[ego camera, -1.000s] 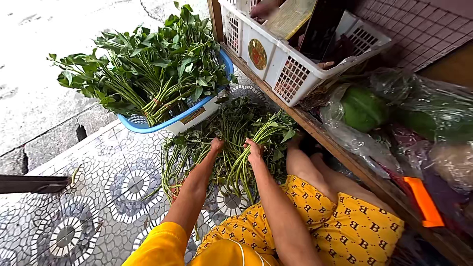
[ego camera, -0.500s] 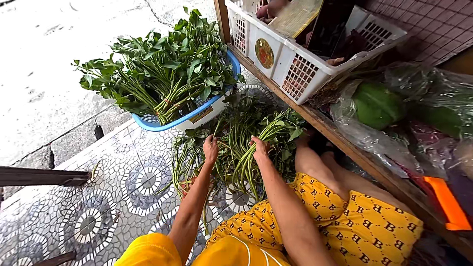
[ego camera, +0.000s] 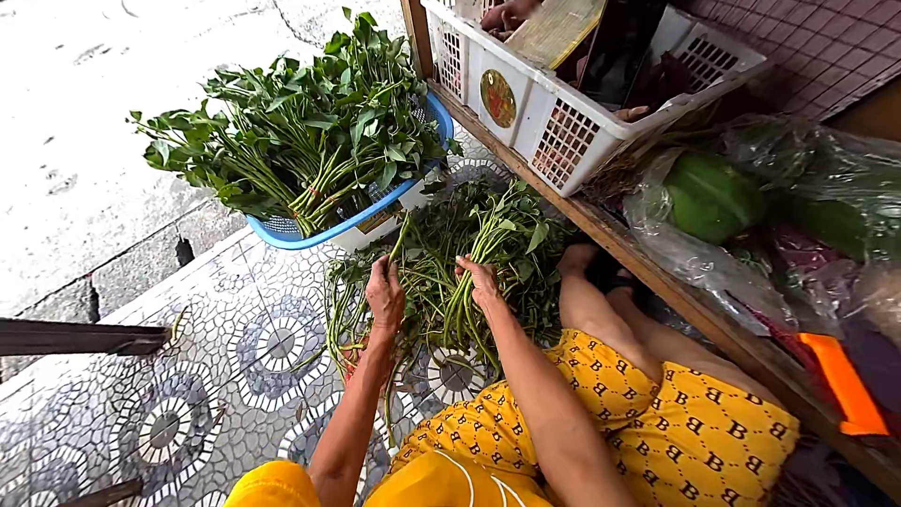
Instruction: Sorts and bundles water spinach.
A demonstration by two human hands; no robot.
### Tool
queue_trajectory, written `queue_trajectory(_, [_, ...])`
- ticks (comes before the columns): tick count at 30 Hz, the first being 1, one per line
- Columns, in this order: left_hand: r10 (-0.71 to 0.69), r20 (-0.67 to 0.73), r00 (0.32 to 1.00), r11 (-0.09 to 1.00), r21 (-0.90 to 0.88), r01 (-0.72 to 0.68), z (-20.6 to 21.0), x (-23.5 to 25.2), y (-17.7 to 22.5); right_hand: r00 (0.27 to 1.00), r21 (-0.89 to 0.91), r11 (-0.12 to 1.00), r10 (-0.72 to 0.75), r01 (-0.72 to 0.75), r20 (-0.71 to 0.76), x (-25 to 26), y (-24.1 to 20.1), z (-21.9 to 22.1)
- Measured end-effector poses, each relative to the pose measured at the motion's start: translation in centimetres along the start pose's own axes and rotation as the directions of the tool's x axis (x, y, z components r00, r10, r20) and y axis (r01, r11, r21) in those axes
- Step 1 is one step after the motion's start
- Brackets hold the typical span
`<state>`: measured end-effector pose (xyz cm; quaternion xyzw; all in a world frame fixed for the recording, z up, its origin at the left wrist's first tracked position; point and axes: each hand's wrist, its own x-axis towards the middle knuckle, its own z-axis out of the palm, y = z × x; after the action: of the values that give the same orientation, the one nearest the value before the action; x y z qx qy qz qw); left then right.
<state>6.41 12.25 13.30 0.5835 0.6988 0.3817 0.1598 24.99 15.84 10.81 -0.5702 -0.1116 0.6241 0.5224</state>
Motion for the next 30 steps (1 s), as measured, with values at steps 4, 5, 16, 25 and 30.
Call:
queue_trajectory(4, [-0.013, 0.344, 0.939, 0.996, 0.091, -0.019, 2.6, -4.9, -2.7, 0.996, 0.033, 0.998, 0.042, -0.044, 0.080, 0.3, 0.5, 0.5])
queue_trajectory(5, [-0.042, 0.380, 0.924, 0.996, 0.084, 0.011, 3.3, -6.0, -3.1, 0.991, 0.064, 0.995, 0.063, -0.071, 0.115, 0.3, 0.8, 0.7])
queue_trajectory(16, [0.095, 0.240, 0.966, 0.985, -0.162, -0.056, 4.1, -8.9, -2.0, 0.989, 0.121, 0.989, 0.069, -0.084, 0.129, 0.4, 0.3, -0.1])
queue_trajectory(25, [0.322, -0.361, 0.875, 0.946, 0.076, -0.316, -9.5, 2.3, 6.9, 0.992, 0.169, 0.983, 0.058, -0.077, 0.112, 0.6, -0.2, 0.9])
queue_trajectory(30, [-0.097, 0.343, 0.934, 0.988, 0.146, 0.049, -4.8, -0.5, 1.7, 0.991, 0.108, 0.990, 0.077, -0.089, 0.106, 0.6, 0.5, 0.3])
